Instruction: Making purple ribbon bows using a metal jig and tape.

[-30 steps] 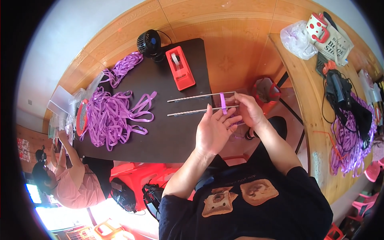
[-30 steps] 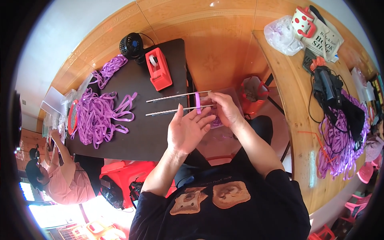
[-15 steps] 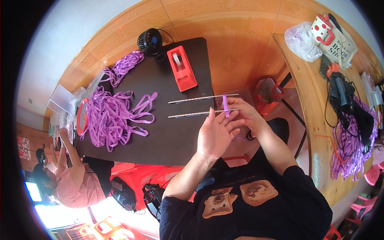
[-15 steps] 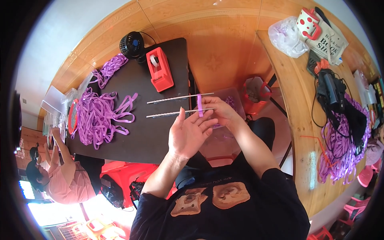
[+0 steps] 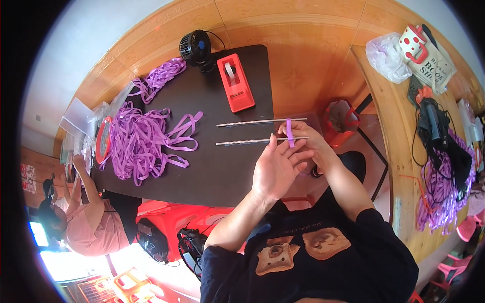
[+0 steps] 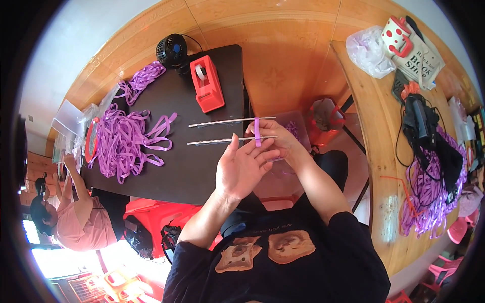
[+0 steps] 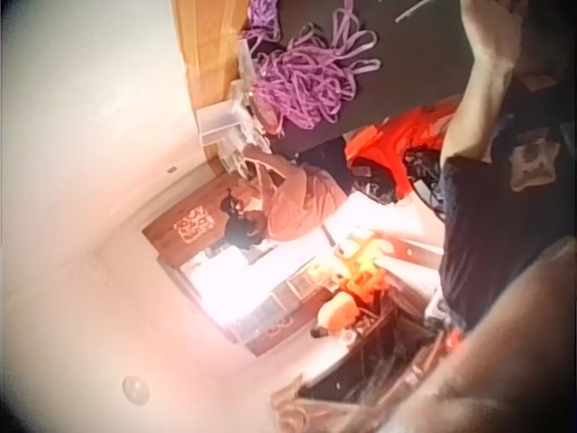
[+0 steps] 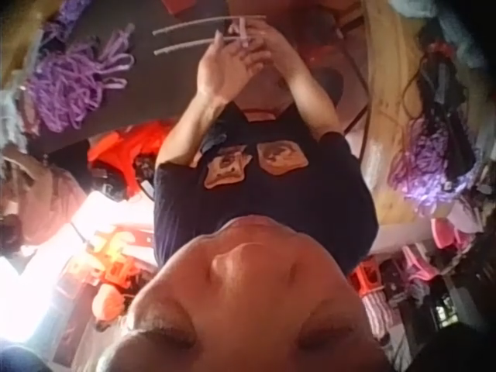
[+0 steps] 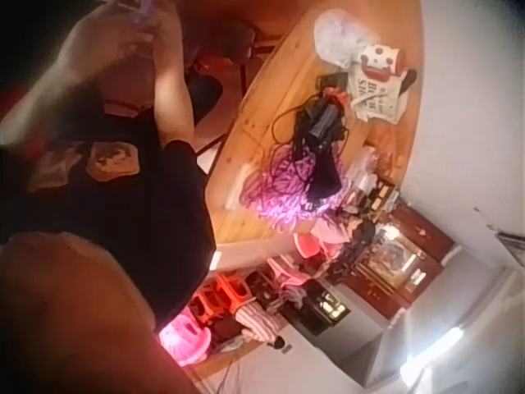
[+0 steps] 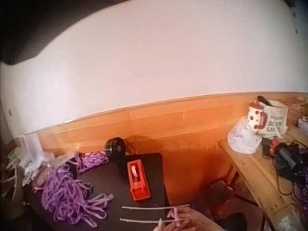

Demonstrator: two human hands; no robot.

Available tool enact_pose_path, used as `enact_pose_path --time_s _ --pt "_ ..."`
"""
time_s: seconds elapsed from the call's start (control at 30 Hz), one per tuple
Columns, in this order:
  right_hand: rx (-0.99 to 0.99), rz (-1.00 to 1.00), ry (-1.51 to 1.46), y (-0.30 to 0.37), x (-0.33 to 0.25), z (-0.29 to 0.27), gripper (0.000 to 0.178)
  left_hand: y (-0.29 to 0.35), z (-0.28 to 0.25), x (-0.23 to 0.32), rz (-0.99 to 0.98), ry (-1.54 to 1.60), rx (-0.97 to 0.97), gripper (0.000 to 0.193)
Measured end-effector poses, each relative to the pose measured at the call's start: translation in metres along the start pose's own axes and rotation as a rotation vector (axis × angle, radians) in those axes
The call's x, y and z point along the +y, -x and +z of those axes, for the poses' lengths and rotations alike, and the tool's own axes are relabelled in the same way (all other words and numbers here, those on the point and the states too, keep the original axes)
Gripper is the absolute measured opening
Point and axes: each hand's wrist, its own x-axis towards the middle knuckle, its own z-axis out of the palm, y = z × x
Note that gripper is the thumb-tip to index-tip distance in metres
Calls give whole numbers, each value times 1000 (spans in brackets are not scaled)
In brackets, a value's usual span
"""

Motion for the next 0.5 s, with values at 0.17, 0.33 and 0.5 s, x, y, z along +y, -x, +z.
enact_pose_path --time_s 0.17,0.33,0.5 --pt "114 42 73 9 -9 17 19 0 -4 -1 -7 12 -21 71" --pt "308 -130 32 19 -12 5 44 1 -1 -1 -6 4 6 71" --pt "340 -152 24 30 -23 32 62 0 -5 -1 7 -33 -4 73"
